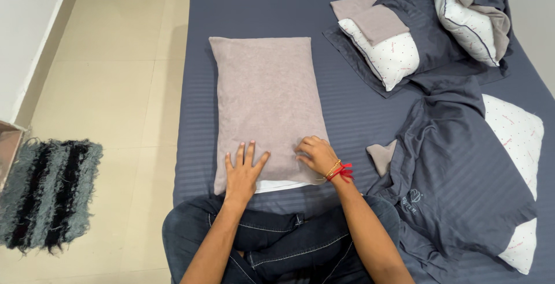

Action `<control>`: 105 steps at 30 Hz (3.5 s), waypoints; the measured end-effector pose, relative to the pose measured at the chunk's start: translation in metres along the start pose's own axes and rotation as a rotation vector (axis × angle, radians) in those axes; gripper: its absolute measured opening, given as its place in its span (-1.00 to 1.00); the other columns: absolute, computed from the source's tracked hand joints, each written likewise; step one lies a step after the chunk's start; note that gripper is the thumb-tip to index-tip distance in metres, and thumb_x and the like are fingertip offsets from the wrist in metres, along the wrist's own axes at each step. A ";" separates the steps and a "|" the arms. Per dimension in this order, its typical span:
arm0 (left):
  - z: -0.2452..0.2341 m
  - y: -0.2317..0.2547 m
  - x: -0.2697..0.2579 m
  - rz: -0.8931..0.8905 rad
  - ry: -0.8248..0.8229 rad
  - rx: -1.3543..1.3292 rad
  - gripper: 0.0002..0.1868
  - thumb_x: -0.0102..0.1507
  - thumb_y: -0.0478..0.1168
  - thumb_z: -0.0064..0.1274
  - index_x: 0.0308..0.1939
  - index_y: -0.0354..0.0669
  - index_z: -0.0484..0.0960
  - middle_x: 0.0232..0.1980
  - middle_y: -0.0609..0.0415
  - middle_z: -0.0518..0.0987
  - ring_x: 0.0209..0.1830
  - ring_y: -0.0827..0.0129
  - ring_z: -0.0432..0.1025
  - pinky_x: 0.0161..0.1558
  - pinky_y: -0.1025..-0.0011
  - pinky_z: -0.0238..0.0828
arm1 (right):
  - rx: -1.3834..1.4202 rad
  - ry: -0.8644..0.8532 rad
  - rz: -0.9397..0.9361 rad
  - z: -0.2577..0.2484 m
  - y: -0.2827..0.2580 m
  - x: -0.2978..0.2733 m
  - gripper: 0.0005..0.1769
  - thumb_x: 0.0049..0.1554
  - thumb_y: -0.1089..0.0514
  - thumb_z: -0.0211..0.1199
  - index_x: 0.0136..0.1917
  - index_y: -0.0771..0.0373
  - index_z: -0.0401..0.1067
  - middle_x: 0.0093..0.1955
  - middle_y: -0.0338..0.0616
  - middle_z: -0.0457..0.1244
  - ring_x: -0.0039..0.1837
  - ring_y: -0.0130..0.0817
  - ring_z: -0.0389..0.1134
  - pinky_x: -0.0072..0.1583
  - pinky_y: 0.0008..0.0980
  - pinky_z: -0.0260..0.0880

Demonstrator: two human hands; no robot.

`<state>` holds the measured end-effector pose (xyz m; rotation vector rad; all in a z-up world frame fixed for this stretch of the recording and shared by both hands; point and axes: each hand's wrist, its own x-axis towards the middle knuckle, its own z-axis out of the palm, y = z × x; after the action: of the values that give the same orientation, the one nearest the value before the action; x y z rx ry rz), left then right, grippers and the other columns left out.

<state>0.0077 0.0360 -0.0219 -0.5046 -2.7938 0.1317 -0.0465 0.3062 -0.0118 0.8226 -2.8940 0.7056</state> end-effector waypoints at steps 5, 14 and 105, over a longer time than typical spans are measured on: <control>-0.024 0.001 0.012 -0.059 -0.332 -0.402 0.01 -0.09 -0.28 0.31 0.45 0.30 0.31 0.63 -0.04 0.03 0.57 -0.06 -0.11 0.40 -0.36 -0.16 | -0.038 0.009 0.059 0.001 0.005 0.000 -0.90 0.12 0.04 0.31 -0.12 0.04 0.55 -0.04 -0.36 0.34 0.12 -0.30 0.33 0.11 -0.20 0.27; 0.037 -0.004 -0.006 -0.019 0.256 -0.491 -0.79 0.06 -0.37 0.13 -0.26 -0.05 0.71 -0.18 0.17 0.63 -0.06 0.28 0.50 0.10 0.05 0.30 | 0.211 -0.091 0.151 -0.008 0.001 -0.005 -0.88 0.26 0.15 0.16 0.05 0.14 0.46 -0.04 -0.18 0.36 0.10 -0.21 0.39 0.17 -0.20 0.36; -0.003 -0.023 0.103 -0.206 0.133 -0.308 -0.12 0.14 0.44 0.02 0.44 0.16 0.38 0.53 -0.13 0.21 0.50 -0.19 0.02 0.33 -0.46 -0.24 | -0.171 0.173 0.402 0.014 -0.031 0.074 -0.17 0.13 -0.34 0.20 0.57 -0.06 0.14 0.68 0.09 -0.16 0.66 0.21 -0.28 0.35 0.64 -0.32</control>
<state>-0.0907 0.0511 0.0119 -0.2774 -2.7237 -0.3680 -0.0929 0.2403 0.0007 0.1515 -2.9289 0.5102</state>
